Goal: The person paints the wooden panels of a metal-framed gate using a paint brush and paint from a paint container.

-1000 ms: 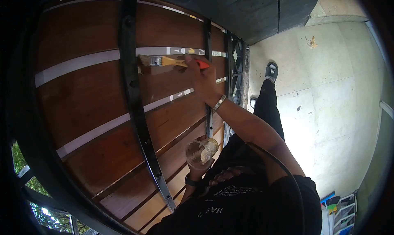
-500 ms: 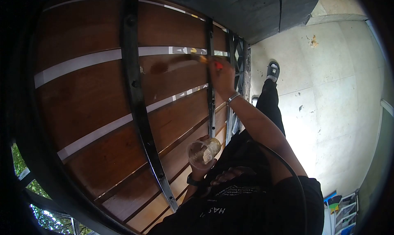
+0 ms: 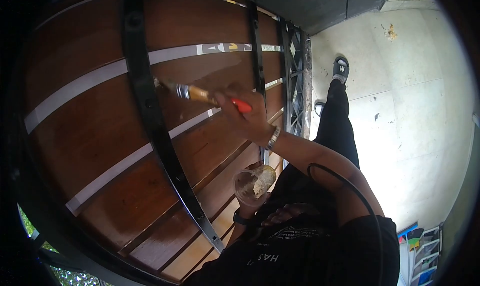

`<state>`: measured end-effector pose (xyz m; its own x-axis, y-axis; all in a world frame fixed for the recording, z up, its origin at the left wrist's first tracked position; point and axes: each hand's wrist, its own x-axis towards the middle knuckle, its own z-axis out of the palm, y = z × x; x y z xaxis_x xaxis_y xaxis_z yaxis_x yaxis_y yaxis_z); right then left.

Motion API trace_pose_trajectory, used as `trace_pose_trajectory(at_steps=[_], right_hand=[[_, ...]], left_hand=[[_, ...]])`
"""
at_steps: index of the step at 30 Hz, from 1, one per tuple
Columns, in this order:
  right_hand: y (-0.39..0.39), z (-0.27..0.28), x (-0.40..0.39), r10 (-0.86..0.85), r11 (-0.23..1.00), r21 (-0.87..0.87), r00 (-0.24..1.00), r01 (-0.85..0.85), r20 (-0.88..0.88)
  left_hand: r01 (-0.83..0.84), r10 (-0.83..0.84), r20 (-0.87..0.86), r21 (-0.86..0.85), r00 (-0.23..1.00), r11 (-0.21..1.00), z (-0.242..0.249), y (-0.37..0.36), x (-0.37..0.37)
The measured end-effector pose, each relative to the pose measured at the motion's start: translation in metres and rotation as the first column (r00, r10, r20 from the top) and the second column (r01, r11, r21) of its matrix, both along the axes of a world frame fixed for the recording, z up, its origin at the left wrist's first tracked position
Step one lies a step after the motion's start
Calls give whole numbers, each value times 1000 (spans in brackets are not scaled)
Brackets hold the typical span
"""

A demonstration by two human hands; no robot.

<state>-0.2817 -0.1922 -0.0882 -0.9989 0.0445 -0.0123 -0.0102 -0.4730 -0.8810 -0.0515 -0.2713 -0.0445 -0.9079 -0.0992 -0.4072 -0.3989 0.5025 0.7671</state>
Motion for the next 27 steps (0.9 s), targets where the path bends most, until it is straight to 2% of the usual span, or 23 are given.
trace_pose_trajectory(at_steps=[2, 3, 5, 9, 11, 15, 17, 21, 23, 24, 26, 27], right_hand=[[8, -9, 17, 146, 989, 49, 965, -139, -219], [11, -10, 23, 147, 989, 49, 965, -139, -216], [18, -9, 30, 224, 964, -51, 902, -261, -370], [25, -11, 3, 327, 944, 62, 895, -324, -303], [16, -15, -24, 203, 979, 92, 912, -182, -355], [19, -11, -75, 195, 977, -27, 932, -214, -304], [16, -10, -88, 11, 1000, 8, 939, -9, -343], [13, -2, -86, -115, 993, -51, 948, 105, -297], [13, 1, -78, -144, 985, -103, 988, 137, -58], [14, -1, -73, -144, 985, -103, 988, 138, -56], [16, -9, -60, 4, 982, 175, 921, 69, -389], [15, -10, -51, 3, 982, 176, 921, 71, -388]], left_hand=[[-96, 94, 24, 165, 995, 982, -3, 0, -1], [-97, 94, 26, 165, 995, 981, -4, -1, 0], [-64, 68, -27, 125, 997, 990, -6, -1, -1], [-121, 119, 22, 192, 993, 974, -3, 2, -7], [-120, 119, 18, 202, 993, 972, -4, 2, -8], [-96, 108, -50, 196, 993, 976, -5, 2, -5], [-142, 150, -21, 227, 988, 964, -4, 5, -6], [-117, 119, -4, 171, 993, 978, -3, 4, -7], [-116, 116, 12, 196, 993, 974, -1, 6, -11], [-116, 116, 13, 196, 993, 974, -1, 6, -10], [-51, 54, -13, 147, 998, 988, -2, 5, -10], [-50, 52, -12, 148, 999, 988, -3, 4, -10]])
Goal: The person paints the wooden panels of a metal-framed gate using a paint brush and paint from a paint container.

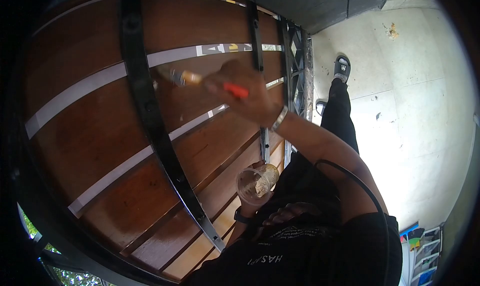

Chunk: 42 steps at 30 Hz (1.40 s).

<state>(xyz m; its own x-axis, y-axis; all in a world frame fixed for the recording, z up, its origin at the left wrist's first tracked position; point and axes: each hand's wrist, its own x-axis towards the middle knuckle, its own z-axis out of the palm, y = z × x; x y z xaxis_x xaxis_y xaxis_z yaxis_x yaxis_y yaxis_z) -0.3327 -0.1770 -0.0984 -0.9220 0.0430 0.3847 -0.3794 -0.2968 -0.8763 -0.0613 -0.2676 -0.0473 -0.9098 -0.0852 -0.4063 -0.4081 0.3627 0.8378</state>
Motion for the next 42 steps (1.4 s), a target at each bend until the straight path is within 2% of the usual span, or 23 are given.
trace_pose_trajectory(at_steps=[2, 3, 5, 6, 9, 11, 12, 14, 20, 21, 23, 26, 28, 29, 30, 31, 32, 34, 35, 37, 39, 40, 42], right_hand=[[0, 4, 21, 97, 990, -85, 976, -115, -196], [1, 8, 31, 96, 990, -85, 976, -114, -194], [5, 11, 46, 260, 945, -140, 937, -297, -232], [6, 6, 48, 259, 945, -140, 938, -296, -232], [11, -9, 47, 357, 905, -201, 927, -374, -119], [13, -18, 37, 383, 921, -155, 907, -358, 175], [11, -26, 30, 383, 921, -155, 908, -358, 173], [1, -44, 16, 254, 965, -184, 849, -188, 463], [2, -67, 15, 9, 989, -118, 767, 87, 642], [0, -63, 20, 10, 989, -118, 769, 85, 639], [-7, -41, 31, -190, 970, 206, 928, 127, 321], [-8, 16, 46, -68, 983, 180, 972, 27, 226], [-9, 37, 50, 87, 953, -303, 973, -18, 214], [-8, 35, 52, 84, 953, -303, 973, -16, 215], [-7, 28, 56, 165, 953, -298, 927, -61, 338], [-7, 20, 60, 242, 948, -300, 857, -108, 455], [-8, 12, 62, 242, 948, -301, 856, -107, 456], [-11, -12, 59, 204, 958, -284, 749, -21, 631], [-14, -33, 62, 202, 959, -283, 749, -20, 631], [-17, -80, 71, 45, 995, -99, 725, 33, 687], [-6, -109, 79, 19, 999, -48, 681, 25, 732], [-1, -112, 78, -12, 1000, 4, 634, 14, 773], [-1, -115, 81, -45, 998, 58, 665, 2, 746]], left_hand=[[44, -44, 26, -16, 999, 999, -1, -2, -1], [45, -45, 28, -15, 999, 999, -1, -2, -1], [42, -41, 62, -22, 997, 999, 1, -1, -3], [43, -42, 62, -21, 997, 999, 0, 0, -4], [57, -57, -6, -10, 998, 998, -3, 2, -5], [-3, 4, -7, 60, 1000, 998, -3, 3, -2], [-3, 3, -8, 59, 1000, 998, -3, 4, -1], [-1, 0, 51, 22, 999, 1000, 0, 3, -2], [-63, 63, -1, 6, 998, 998, 1, 7, 6], [-64, 64, -4, 6, 998, 998, 2, 6, 6], [17, -17, -1, -72, 1000, 997, 4, 5, 4], [22, -23, -14, -65, 1000, 998, 2, 4, 7], [92, -95, -15, -133, 995, 987, 5, 2, 4], [159, -165, -11, -202, 986, 966, 6, 1, 3], [162, -167, -10, -203, 986, 966, 4, 2, 3], [88, -91, -17, -125, 996, 988, 2, 3, 5], [13, -13, -18, -45, 1000, 999, 1, 4, 6], [3, -3, -15, -23, 1000, 1000, 0, 3, 7], [-9, 8, -12, -3, 1000, 1000, -1, 3, 8], [-14, 14, -2, 14, 1000, 1000, 0, 2, 7], [-19, 19, 5, 33, 1000, 999, -1, 1, 8], [-6, 7, -25, 24, 1000, 1000, -2, 1, 8], [8, -7, -61, 21, 998, 1000, -4, 0, 8]])
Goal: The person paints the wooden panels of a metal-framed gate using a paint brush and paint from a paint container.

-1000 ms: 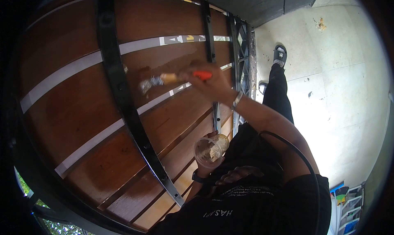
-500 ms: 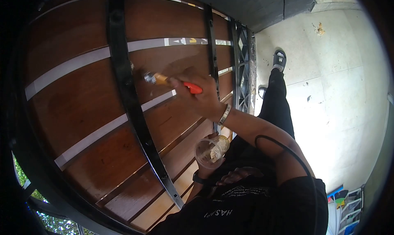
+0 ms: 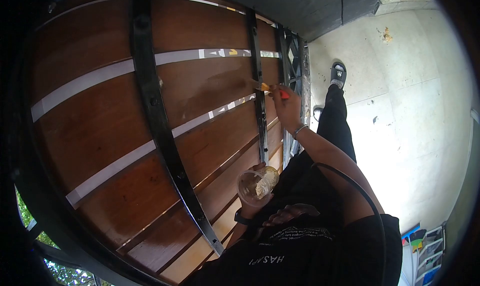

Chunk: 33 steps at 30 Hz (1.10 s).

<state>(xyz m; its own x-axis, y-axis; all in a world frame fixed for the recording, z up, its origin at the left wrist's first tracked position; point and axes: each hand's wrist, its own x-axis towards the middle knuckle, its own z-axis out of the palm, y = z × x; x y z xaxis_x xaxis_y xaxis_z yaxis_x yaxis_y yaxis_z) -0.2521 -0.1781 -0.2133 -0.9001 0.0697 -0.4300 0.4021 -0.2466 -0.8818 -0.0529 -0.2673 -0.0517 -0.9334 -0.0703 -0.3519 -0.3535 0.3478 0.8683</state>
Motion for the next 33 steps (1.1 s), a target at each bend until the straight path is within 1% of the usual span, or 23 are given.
trace_pose_trajectory(at_steps=[1, 2, 3, 5, 6, 8, 12, 13, 14, 16, 17, 19, 20, 22, 24, 25, 26, 28, 29, 30, 31, 32, 33], right_hand=[[-1, 1, 2, 19, 999, 50, 999, -17, -32], [-11, 12, 1, -73, 997, -23, 978, 69, -194], [-17, 22, 3, -71, 997, -23, 979, 68, -193], [-9, 79, -5, 50, 999, 12, 934, -49, -355], [-7, 96, -4, 50, 999, 11, 932, -49, -358], [-5, 119, 1, -11, 960, -256, 900, -113, -436], [-6, 116, 11, 38, 913, -342, 882, -222, -470], [-10, 107, 10, 24, 929, -339, 940, -146, -340], [-14, 95, 9, 4, 943, -324, 979, -72, -204], [-14, 47, 9, 50, 994, -83, 985, -65, -165], [-14, 30, 8, 53, 994, -83, 984, -68, -169], [-10, 11, 9, -16, 992, -128, 999, 11, -36], [-6, 6, 10, -15, 992, -127, 999, 9, -41], [-1, 2, 9, 41, 985, 169, 998, -32, -48], [-9, 5, 10, 49, 982, 185, 989, -22, -141], [-13, 9, 11, 59, 980, 200, 972, -13, -226], [-18, 28, 9, 63, 979, 201, 970, -15, -235], [-21, 90, 6, 55, 998, 59, 936, -37, -349], [-15, 114, 5, 59, 997, 63, 932, -40, -357], [-7, 136, 5, 80, 987, -105, 946, -119, -315], [-3, 148, 7, 109, 944, -272, 955, -186, -275], [-2, 150, 10, 110, 945, -268, 953, -188, -281], [0, 150, 13, 95, 921, -324, 930, -217, -354]], left_hand=[[-4, 4, 21, 24, 1000, 1000, 2, 0, -2], [-11, 9, 43, 45, 999, 999, 4, 0, -1], [-12, 10, 44, 44, 999, 999, 4, -1, 0], [37, -35, 43, -30, 998, 999, 3, -4, 2], [37, -36, 39, -31, 999, 999, 3, -4, 2], [-15, 14, 52, 16, 999, 1000, 4, -4, 4], [-71, 67, 63, 64, 996, 995, 1, -7, 9], [-56, 54, 32, 52, 998, 997, 0, -8, 10], [-40, 40, 1, 40, 999, 998, 0, -9, 9], [-53, 53, 22, 28, 998, 998, 4, -6, 6], [-64, 63, 46, 16, 997, 998, 6, -5, 5], [-81, 80, 28, 30, 996, 996, 6, -5, 8], [-93, 93, 10, 46, 996, 995, 5, -5, 8], [-68, 69, -6, 22, 998, 997, 6, -5, 7], [-48, 48, -22, -3, 999, 999, 9, -5, 6], [-75, 75, -12, 31, 997, 997, 9, -5, 5], [-103, 103, -1, 65, 995, 993, 10, -4, 5], [-114, 116, -28, 54, 993, 992, 9, -6, 8], [-120, 122, -47, 42, 991, 992, 7, -9, 10], [-122, 124, -54, 46, 991, 991, 6, -13, 14], [-99, 97, -51, -30, 994, 995, 6, -18, 16], [-75, 70, -46, -107, 996, 991, 6, -22, 19], [-75, 70, -51, -103, 996, 992, 7, -25, 21]])
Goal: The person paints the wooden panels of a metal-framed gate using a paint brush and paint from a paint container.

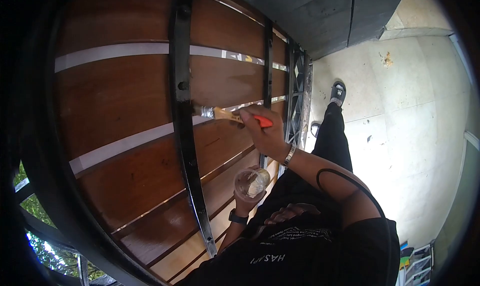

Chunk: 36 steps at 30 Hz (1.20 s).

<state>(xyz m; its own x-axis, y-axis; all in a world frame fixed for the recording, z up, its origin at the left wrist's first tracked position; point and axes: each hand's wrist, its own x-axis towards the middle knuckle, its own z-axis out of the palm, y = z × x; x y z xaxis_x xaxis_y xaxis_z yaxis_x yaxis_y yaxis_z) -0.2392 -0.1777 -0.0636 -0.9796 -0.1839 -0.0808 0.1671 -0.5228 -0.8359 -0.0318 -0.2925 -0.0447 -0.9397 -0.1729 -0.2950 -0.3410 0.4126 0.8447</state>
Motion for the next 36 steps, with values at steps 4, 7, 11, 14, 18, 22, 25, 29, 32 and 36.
trace_pose_trajectory(at_steps=[4, 7, 11, 14, 18, 22, 25, 29, 32, 36], right_hand=[[-2, -34, -2, -60, 989, 137, 998, 58, 13], [-1, -98, 1, -29, 952, 306, 997, 4, 77], [9, -134, 1, -85, 900, 431, 996, 63, 32], [13, -136, -7, -40, 811, 585, 994, -26, 100], [-4, -93, -13, -32, 865, 501, 999, 37, -18], [11, -10, -17, 76, 917, 398, 980, 4, -184], [26, 19, -20, 85, 953, 287, 824, 96, -560], [28, 6, -34, 128, 921, 310, 570, 235, -812], [36, -23, -39, 331, 837, 491, 493, 240, -805], [45, -45, -51, 497, 747, 609, 385, 265, -777]], left_hand=[[38, -35, 26, -110, 999, 993, -2, 1, 5], [-8, 8, 2, -39, 1000, 999, -13, 4, 8], [-67, 67, 1, 26, 998, 997, -20, 9, 11], [-79, 80, -16, 51, 997, 996, -15, 13, 7], [-48, 46, -57, -39, 997, 998, -21, 9, 11], [-100, 101, -34, 37, 994, 994, -23, 7, 15], [-117, 120, -54, 60, 991, 991, -16, 8, 12], [-114, 112, -97, -12, 989, 993, -14, 6, 14], [-108, 98, -130, -75, 987, 991, -18, 2, 14], [-154, 139, -206, -57, 969, 986, -22, 5, 12]])
